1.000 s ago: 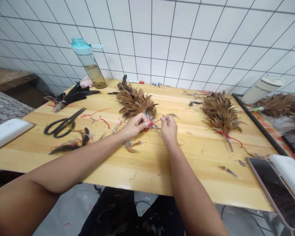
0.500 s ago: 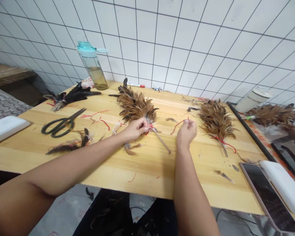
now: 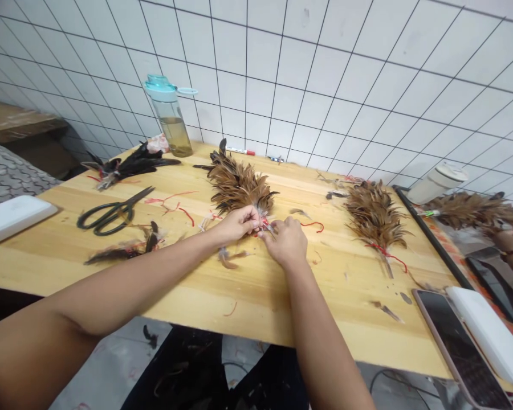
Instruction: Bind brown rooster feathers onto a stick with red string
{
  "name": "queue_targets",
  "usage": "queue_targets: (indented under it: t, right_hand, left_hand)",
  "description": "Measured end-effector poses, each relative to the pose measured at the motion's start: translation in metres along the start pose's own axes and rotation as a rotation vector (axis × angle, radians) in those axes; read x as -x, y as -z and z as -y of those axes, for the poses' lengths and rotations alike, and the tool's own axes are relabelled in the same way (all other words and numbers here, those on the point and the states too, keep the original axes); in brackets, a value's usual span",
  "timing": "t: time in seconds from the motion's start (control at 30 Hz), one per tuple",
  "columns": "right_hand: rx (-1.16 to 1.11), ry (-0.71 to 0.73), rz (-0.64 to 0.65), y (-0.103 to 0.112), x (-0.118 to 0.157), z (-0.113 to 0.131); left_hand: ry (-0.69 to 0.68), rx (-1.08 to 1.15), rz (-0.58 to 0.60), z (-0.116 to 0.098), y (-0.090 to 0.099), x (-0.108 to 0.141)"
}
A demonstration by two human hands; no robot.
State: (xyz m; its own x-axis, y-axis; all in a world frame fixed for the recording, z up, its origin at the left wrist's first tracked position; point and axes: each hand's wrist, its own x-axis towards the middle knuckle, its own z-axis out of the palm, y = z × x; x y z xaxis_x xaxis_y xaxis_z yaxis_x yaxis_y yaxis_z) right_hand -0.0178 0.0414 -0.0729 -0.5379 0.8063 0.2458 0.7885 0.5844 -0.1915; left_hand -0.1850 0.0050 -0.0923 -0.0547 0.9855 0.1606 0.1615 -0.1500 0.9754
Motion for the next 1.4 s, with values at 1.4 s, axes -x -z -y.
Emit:
queue_targets:
  t: [1.4]
  right_hand:
    - [0.488, 0.072, -0.027, -0.011, 0.000, 0.035]
  left_hand:
    - [-0.040, 0.286, -0.174, -0.030, 0.012, -0.003]
